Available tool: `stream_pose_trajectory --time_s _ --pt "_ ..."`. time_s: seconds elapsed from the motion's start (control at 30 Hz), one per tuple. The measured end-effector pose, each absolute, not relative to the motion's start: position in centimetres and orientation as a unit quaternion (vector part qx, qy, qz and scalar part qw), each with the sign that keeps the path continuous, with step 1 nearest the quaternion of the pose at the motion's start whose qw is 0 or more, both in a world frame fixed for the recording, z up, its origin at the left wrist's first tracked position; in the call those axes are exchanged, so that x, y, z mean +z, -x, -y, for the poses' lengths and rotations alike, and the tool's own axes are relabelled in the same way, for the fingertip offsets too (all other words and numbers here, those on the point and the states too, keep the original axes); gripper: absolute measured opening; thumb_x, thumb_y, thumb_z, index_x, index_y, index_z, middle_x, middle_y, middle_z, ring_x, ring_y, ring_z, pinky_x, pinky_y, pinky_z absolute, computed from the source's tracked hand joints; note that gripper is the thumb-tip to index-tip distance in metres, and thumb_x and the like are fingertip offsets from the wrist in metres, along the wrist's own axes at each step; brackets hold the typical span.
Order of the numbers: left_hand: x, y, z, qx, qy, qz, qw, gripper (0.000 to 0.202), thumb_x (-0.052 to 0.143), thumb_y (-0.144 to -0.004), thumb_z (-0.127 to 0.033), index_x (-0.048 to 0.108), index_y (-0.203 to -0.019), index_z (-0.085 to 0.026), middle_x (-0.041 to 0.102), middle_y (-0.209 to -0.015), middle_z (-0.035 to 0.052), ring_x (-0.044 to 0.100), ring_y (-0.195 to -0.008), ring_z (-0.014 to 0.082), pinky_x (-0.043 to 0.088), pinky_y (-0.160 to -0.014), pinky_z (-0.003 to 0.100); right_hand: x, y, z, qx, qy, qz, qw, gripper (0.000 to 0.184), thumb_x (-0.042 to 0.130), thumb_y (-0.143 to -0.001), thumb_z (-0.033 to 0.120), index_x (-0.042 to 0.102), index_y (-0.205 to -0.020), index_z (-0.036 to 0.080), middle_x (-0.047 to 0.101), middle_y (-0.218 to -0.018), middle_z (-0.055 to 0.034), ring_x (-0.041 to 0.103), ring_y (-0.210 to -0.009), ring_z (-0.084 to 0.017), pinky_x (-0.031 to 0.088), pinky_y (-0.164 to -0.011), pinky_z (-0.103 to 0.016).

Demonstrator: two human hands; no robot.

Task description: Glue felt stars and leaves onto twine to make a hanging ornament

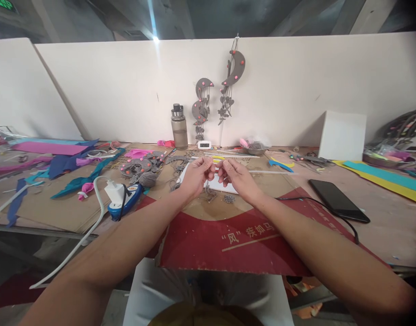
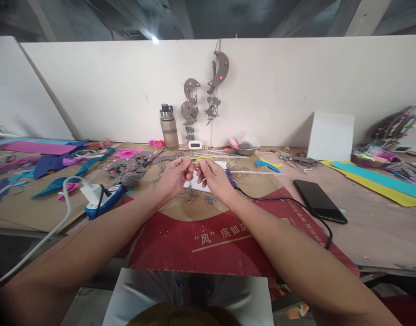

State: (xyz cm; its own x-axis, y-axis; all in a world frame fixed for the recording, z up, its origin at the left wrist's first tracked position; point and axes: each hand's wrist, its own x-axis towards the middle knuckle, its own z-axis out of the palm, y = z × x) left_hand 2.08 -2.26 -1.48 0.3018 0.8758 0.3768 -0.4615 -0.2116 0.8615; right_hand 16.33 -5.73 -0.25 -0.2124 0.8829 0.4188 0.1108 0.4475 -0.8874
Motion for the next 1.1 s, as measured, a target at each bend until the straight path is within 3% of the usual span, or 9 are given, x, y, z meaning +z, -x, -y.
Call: stream_pose_trajectory --time_s 0.33,0.47,0.6,0.8,0.93,1.1 --pt "-1.8 -2.1 1.8 0.577 -0.547 -0.243 0.555 0.018 0.063 -0.079 -0.025 0.059 -0.094 -0.016 0.058 -0.073 -0.0009 0.051 -0.056 0.0071 0.040 -0.051 0.021 -0.3 -16.4 5.3 0.343 0.398 0.682 0.508 0.014 0.050 -0.084 0.032 0.054 -0.087 0.019 0.054 -0.065 0.0034 0.052 -0.057 -0.010 0.042 -0.050 -0.023" --pt "-1.1 -1.2 1.3 0.563 -0.630 -0.328 0.423 0.015 0.059 -0.077 -0.018 0.061 -0.092 -0.016 0.061 -0.077 0.0009 0.055 -0.062 0.0094 0.041 -0.051 0.020 -0.7 -16.7 5.1 0.294 0.429 0.692 0.501 0.010 0.044 -0.082 0.022 0.054 -0.082 0.020 0.054 -0.064 0.0030 0.052 -0.057 -0.011 0.042 -0.053 -0.024" --pt "-0.4 0.1 0.7 0.463 -0.752 -0.377 0.281 0.008 0.060 -0.075 -0.018 0.067 -0.080 -0.018 0.065 -0.072 0.0015 0.055 -0.063 0.0116 0.039 -0.056 0.022 -0.9 -16.9 5.2 0.235 0.427 0.725 0.486 0.022 0.037 -0.076 0.011 0.057 -0.076 0.019 0.058 -0.071 0.0003 0.054 -0.062 -0.011 0.044 -0.061 -0.026" --pt "-0.2 0.8 0.4 0.356 -0.839 -0.393 0.124 0.012 0.058 -0.076 -0.020 0.069 -0.072 -0.020 0.066 -0.066 0.0014 0.054 -0.060 0.0133 0.035 -0.058 0.023 -0.7 -17.0 5.2 0.140 0.438 0.779 0.426 0.016 0.046 -0.081 0.014 0.059 -0.086 0.019 0.062 -0.083 -0.0020 0.054 -0.072 -0.014 0.043 -0.068 -0.029" --pt "0.0 1.0 0.3 0.336 -0.844 -0.399 0.125 0.010 0.060 -0.072 -0.020 0.068 -0.067 -0.019 0.064 -0.060 0.0009 0.052 -0.055 0.0128 0.032 -0.053 0.023 -1.2 -17.0 5.0 0.122 0.409 0.838 0.339 0.004 0.059 -0.081 0.018 0.061 -0.085 0.019 0.059 -0.087 -0.0035 0.054 -0.075 -0.014 0.043 -0.070 -0.029" --pt "0.3 1.2 0.5 0.260 -0.845 -0.402 0.238 0.018 0.058 -0.075 -0.030 0.064 -0.063 -0.018 0.061 -0.052 -0.0009 0.051 -0.047 0.0110 0.035 -0.050 0.021 -2.5 -16.7 4.9 0.096 0.377 0.903 0.182 0.005 0.064 -0.078 0.014 0.065 -0.080 0.018 0.058 -0.092 -0.0064 0.054 -0.091 -0.019 0.040 -0.079 -0.031"
